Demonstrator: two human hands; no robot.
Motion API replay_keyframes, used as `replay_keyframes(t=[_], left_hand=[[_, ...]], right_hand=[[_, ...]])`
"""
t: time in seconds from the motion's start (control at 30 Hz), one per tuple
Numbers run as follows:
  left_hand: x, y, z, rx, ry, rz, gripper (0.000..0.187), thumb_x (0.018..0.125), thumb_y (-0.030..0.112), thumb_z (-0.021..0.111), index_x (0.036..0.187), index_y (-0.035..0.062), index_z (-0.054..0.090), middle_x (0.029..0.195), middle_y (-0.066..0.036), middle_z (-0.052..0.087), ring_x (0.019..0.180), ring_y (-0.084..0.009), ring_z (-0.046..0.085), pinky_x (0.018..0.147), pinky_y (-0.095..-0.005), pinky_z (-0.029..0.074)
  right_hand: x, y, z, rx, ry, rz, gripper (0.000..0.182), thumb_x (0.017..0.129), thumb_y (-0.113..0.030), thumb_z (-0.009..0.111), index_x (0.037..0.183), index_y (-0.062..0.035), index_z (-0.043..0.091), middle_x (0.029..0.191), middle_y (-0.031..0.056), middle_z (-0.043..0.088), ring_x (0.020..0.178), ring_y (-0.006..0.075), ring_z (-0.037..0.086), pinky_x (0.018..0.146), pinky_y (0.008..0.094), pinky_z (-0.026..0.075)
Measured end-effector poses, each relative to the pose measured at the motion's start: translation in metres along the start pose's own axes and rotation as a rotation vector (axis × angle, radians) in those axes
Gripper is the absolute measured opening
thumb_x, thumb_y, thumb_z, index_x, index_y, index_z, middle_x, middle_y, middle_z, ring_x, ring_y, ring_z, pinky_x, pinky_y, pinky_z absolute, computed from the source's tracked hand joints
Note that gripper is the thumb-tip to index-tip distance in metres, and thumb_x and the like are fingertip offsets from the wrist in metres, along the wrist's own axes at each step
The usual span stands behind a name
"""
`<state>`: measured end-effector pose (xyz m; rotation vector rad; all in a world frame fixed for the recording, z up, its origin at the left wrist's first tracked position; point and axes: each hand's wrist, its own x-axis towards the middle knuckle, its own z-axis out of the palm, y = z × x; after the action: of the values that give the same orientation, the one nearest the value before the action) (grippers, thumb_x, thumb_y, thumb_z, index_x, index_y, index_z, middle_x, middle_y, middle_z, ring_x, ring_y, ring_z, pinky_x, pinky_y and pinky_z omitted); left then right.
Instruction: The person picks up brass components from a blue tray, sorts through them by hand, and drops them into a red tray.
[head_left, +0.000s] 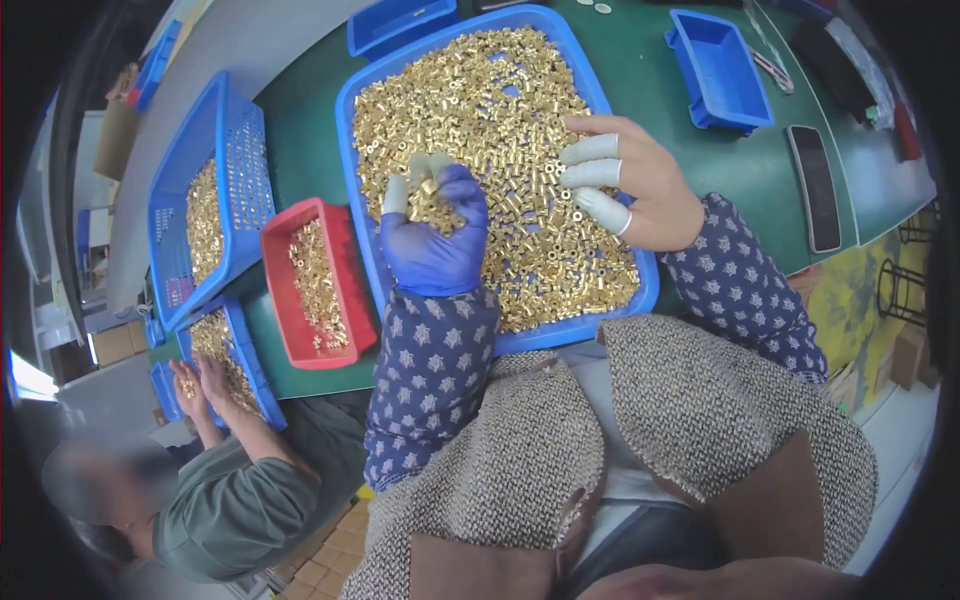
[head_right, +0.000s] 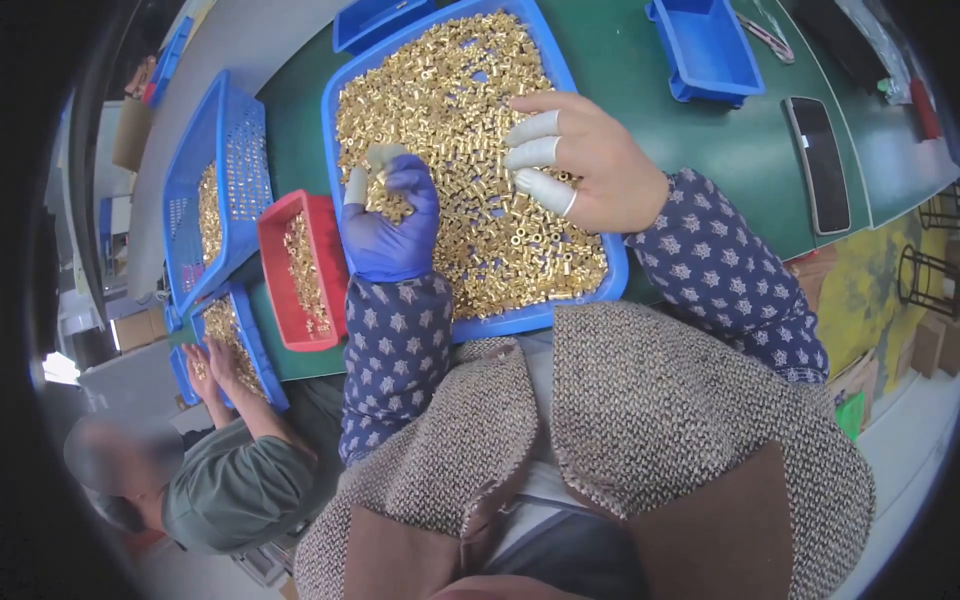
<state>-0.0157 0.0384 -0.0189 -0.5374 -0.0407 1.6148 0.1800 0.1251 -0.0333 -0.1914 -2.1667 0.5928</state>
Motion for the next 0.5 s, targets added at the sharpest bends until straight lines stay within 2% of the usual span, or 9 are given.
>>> replay_keyframes(t=[0.07,0.17,0.2,0.27,0.37,0.47,0.5], left_hand=[[0.001,-0.005,-0.002,0.074,-0.025,-0.027,0.029,0.083,0.02,0.045,0.108,0.0074,0.042,0.093,-0.017,0.046,0.078,-0.0234,0.047,0.064,-0.0321,0.045],[0.005,-0.021,-0.005,0.107,0.084,0.054,0.026,0.085,0.016,0.036,0.109,0.0064,0.039,0.093,-0.023,0.044,0.081,-0.0302,0.047,0.068,-0.0418,0.048],[0.006,-0.02,-0.009,0.105,0.086,0.047,0.028,0.085,0.016,0.037,0.111,0.006,0.038,0.098,-0.023,0.043,0.087,-0.0318,0.046,0.072,-0.0431,0.047],[0.005,-0.02,-0.018,0.122,0.083,0.029,0.036,0.087,0.017,0.042,0.12,0.0043,0.036,0.118,-0.024,0.04,0.109,-0.0379,0.04,0.086,-0.0483,0.043],[0.0,-0.026,-0.009,0.108,0.026,-0.082,0.045,0.087,0.021,0.039,0.126,0.0028,0.026,0.128,-0.022,0.028,0.12,-0.0348,0.028,0.099,-0.0476,0.028],[0.001,-0.026,-0.01,0.065,0.022,-0.115,0.033,0.087,0.017,0.04,0.116,0.0024,0.032,0.127,-0.019,0.029,0.123,-0.0332,0.023,0.101,-0.0481,0.025],[0.002,-0.026,-0.009,0.069,0.012,-0.104,0.036,0.087,0.017,0.04,0.119,0.0033,0.03,0.128,-0.019,0.028,0.123,-0.0346,0.023,0.101,-0.0486,0.024]], right_hand=[[0.0,-0.001,-0.001,0.017,-0.04,0.028,0.015,0.081,-0.01,0.051,0.094,-0.0102,0.059,0.096,0.0074,0.057,0.099,0.0339,0.05,0.085,0.0466,0.041],[0.001,0.0,0.0,0.01,-0.037,0.042,0.015,0.082,-0.011,0.049,0.094,-0.0101,0.058,0.094,0.0066,0.056,0.096,0.0311,0.051,0.086,0.0462,0.041],[0.001,0.001,0.0,0.012,-0.05,0.053,0.015,0.082,-0.011,0.049,0.094,-0.0103,0.058,0.094,0.0064,0.056,0.097,0.0315,0.051,0.086,0.046,0.041],[0.0,0.001,0.0,0.025,-0.082,0.086,0.017,0.082,-0.012,0.049,0.096,-0.0109,0.058,0.096,0.0059,0.056,0.102,0.0332,0.048,0.086,0.0456,0.041],[0.001,0.001,0.002,0.032,-0.068,0.077,0.019,0.081,-0.01,0.049,0.097,-0.0098,0.057,0.095,0.0072,0.055,0.096,0.032,0.051,0.086,0.0465,0.041],[0.001,0.0,0.0,0.017,-0.095,0.121,0.017,0.082,-0.014,0.049,0.095,-0.0103,0.058,0.097,0.007,0.054,0.102,0.0334,0.048,0.085,0.0451,0.041],[0.001,0.001,0.001,0.022,-0.095,0.125,0.017,0.082,-0.014,0.048,0.096,-0.0105,0.057,0.098,0.0068,0.054,0.102,0.0335,0.048,0.085,0.0452,0.041]])
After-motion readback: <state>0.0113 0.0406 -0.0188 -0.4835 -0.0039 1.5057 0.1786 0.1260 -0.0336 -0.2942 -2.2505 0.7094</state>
